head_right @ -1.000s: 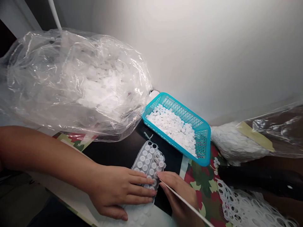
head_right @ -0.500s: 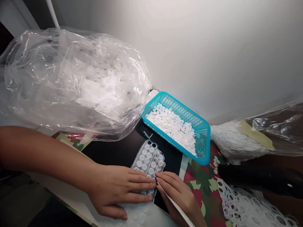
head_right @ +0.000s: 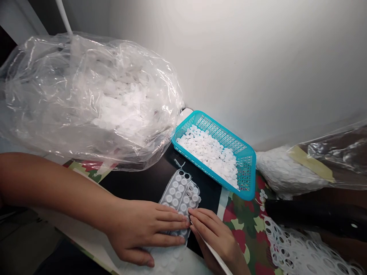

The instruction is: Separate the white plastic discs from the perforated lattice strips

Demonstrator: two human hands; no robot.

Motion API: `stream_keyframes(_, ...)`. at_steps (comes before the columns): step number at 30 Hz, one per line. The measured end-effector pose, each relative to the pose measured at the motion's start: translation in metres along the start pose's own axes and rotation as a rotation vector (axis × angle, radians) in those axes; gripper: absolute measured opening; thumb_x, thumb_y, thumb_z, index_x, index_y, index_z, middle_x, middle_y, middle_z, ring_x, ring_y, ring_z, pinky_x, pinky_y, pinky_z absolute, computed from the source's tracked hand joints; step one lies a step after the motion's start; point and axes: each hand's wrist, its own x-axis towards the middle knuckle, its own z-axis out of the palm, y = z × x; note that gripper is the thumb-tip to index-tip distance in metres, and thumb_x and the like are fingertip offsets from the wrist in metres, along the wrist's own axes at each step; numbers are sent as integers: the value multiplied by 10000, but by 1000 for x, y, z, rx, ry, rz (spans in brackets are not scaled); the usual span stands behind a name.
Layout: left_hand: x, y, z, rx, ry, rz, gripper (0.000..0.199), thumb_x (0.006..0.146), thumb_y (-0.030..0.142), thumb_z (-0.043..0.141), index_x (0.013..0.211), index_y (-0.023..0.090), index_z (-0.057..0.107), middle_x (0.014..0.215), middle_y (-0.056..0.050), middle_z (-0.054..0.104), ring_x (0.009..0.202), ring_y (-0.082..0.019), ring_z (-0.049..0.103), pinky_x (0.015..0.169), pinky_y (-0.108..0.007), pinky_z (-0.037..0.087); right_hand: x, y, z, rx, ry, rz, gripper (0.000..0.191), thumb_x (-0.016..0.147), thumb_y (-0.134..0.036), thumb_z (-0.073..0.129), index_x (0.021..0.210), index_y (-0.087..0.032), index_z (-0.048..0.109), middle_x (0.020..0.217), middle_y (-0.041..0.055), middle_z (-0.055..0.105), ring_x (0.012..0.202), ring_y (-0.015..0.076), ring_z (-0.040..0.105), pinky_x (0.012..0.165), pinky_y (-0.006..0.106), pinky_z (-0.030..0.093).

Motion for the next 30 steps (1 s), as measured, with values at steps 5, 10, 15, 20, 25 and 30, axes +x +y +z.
stream_keyframes(5,1,0,-1,22,-43,-5,623,905,406,402,1373,-5,404,1472,-228,315,1397,-278,266,1173,-341,174,-6,1,4,-23,-17,-2,255,864,-88,561,1094,-154,647,1039,114,717,972,202,677,803,286,601)
stream_keyframes(10,0,1,-1,22,-11,8,619,890,403,422,1346,-15,437,1476,-244,295,1385,-300,289,1160,-347,209,-15,3,8,-97,11,81,352,894,-78,494,1210,-178,612,1100,110,687,1021,199,656,872,289,567)
stream_keyframes(15,-1,-1,2,44,-33,8,624,898,422,401,1354,-3,426,1483,-240,284,1388,-290,285,1164,-333,185,-12,5,5,-82,115,133,307,879,-90,532,1147,-193,644,1030,73,710,940,197,679,848,302,571)
stream_keyframes(20,2,0,3,138,-46,26,642,886,436,384,1352,-3,420,1464,-241,321,1366,-293,329,1151,-349,214,-5,2,-8,61,96,180,196,872,-110,553,1017,-178,666,927,68,706,862,166,680,759,249,573)
stream_keyframes(25,5,2,2,236,-54,94,623,874,408,362,1285,-43,485,1381,-229,443,1191,-288,499,1029,-335,387,-2,-1,-9,246,-71,120,173,861,-89,568,998,-160,647,941,82,702,913,165,666,779,246,575)
stream_keyframes(30,5,1,-1,238,-54,88,618,869,415,374,1276,-33,498,1374,-209,455,1148,-273,509,957,-317,428,-2,-3,-7,266,-119,104,184,866,-65,541,1004,-145,634,993,102,702,960,176,658,822,273,576)
